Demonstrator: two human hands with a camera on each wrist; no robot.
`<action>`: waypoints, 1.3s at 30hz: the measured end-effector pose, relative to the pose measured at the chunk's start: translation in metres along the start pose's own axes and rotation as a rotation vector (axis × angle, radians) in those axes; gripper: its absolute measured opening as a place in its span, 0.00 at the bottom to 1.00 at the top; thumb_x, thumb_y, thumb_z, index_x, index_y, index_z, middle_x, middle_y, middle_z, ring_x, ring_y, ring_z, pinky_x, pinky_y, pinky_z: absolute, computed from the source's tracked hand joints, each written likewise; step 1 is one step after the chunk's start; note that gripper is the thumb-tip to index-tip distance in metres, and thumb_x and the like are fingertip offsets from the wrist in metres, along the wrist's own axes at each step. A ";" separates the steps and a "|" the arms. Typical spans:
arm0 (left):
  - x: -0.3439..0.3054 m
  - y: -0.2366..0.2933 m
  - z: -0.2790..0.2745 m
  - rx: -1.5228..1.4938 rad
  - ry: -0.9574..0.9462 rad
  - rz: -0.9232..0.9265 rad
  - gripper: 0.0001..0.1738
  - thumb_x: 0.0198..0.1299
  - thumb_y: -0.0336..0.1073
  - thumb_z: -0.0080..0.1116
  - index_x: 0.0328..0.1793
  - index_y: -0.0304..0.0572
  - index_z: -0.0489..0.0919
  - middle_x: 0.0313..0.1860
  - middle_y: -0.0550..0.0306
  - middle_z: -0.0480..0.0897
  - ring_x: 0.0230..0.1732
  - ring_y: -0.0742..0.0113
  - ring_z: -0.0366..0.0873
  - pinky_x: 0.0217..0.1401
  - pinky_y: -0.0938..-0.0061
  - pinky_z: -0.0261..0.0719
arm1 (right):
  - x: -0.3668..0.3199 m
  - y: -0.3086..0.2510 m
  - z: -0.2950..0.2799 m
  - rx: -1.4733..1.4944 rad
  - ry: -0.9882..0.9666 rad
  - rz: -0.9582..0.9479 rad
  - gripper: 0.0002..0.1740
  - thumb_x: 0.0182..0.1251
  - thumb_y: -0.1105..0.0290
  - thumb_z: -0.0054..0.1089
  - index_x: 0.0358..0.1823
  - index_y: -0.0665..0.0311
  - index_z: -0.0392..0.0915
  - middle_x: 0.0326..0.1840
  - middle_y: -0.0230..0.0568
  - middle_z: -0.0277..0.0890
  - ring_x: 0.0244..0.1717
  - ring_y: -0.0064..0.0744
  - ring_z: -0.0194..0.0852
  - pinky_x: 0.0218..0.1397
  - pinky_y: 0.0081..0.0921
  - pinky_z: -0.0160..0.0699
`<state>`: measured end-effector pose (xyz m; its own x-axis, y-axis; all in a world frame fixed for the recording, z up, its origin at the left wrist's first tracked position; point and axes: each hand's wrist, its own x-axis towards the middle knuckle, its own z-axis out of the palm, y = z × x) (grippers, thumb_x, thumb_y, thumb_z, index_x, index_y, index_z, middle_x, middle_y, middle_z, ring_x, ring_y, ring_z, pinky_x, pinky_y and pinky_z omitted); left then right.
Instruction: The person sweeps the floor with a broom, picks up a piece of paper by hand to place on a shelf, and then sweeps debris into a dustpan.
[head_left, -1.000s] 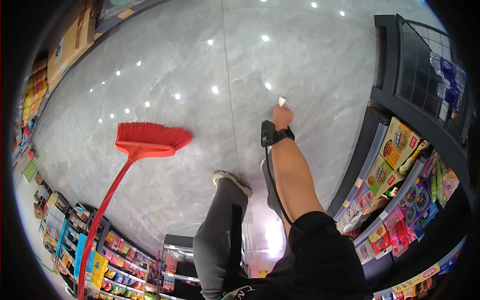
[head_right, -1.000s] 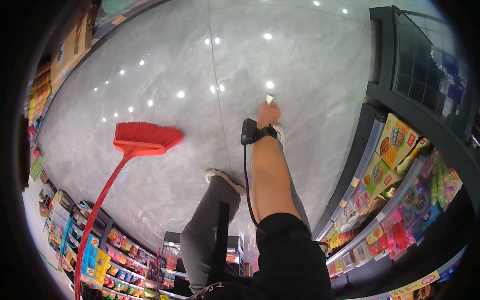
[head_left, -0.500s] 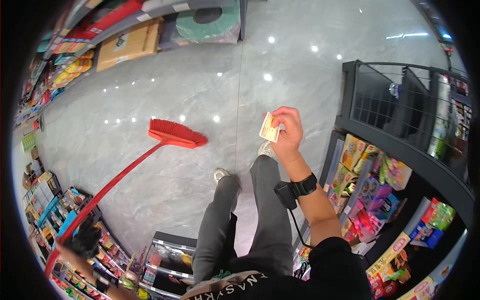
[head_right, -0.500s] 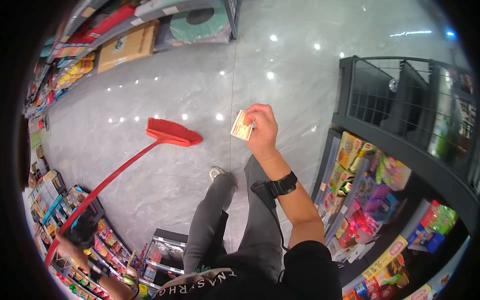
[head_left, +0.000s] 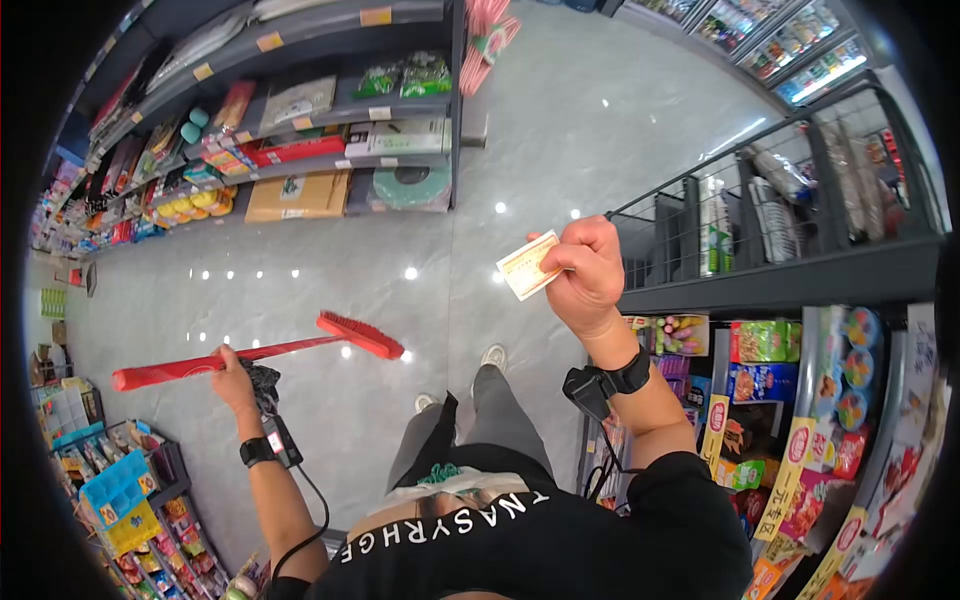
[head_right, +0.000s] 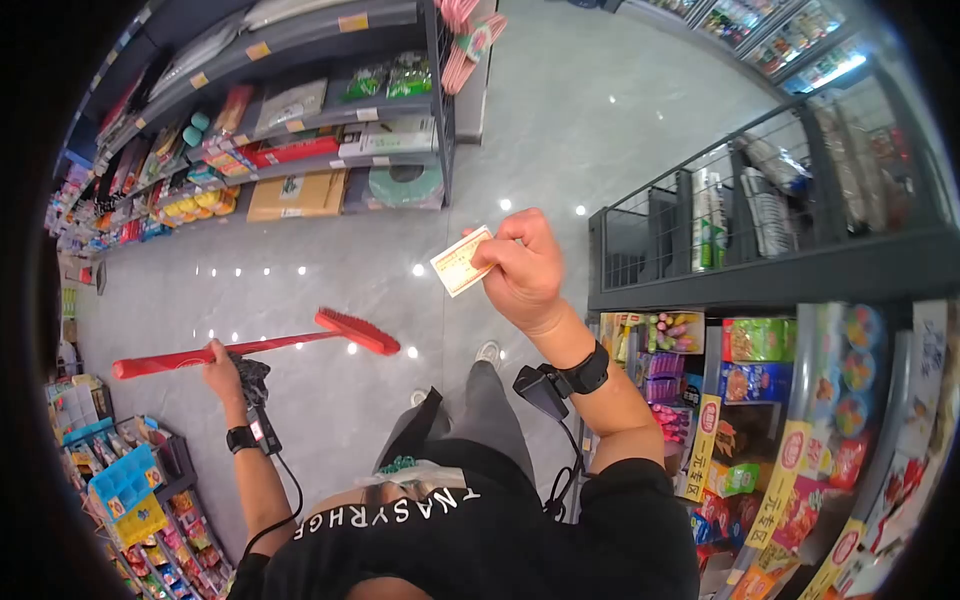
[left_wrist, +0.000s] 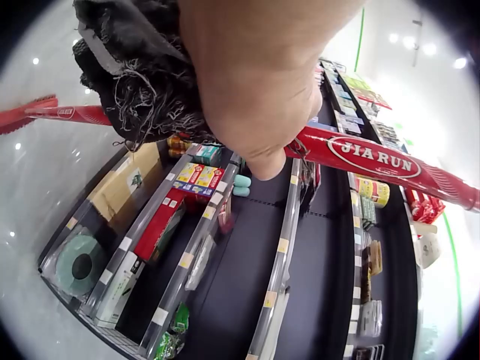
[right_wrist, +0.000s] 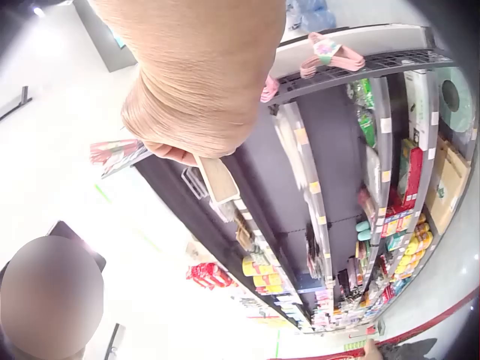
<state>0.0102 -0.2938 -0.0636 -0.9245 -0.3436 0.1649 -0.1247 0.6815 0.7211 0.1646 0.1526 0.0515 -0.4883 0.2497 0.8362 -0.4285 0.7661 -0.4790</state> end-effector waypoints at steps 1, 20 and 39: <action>-0.003 0.004 -0.001 0.004 -0.002 0.044 0.18 0.54 0.44 0.46 0.33 0.33 0.74 0.22 0.50 0.75 0.25 0.64 0.71 0.32 0.71 0.67 | 0.007 -0.012 -0.006 0.005 0.010 -0.019 0.15 0.27 0.90 0.57 0.14 0.62 0.67 0.20 0.33 0.56 0.22 0.27 0.56 0.21 0.18 0.72; 0.010 0.038 0.018 0.166 -0.146 0.120 0.30 0.49 0.57 0.42 0.32 0.31 0.75 0.29 0.40 0.76 0.35 0.44 0.73 0.37 0.59 0.67 | -0.154 -0.041 -0.134 -0.375 -0.234 0.979 0.05 0.40 0.75 0.59 0.24 0.62 0.76 0.22 0.36 0.70 0.23 0.27 0.68 0.25 0.21 0.66; -0.010 0.041 0.035 0.164 -0.094 -0.021 0.27 0.53 0.51 0.46 0.32 0.25 0.74 0.27 0.41 0.77 0.29 0.53 0.72 0.35 0.64 0.67 | -0.155 0.140 -0.212 0.736 0.447 1.604 0.25 0.51 0.80 0.48 0.54 0.61 0.61 0.37 0.39 0.72 0.23 0.19 0.66 0.25 0.16 0.66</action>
<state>0.0015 -0.2397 -0.0595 -0.9497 -0.3023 0.0819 -0.1942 0.7736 0.6032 0.3417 0.3468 -0.0890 -0.5545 0.6161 -0.5595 -0.0731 -0.7057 -0.7047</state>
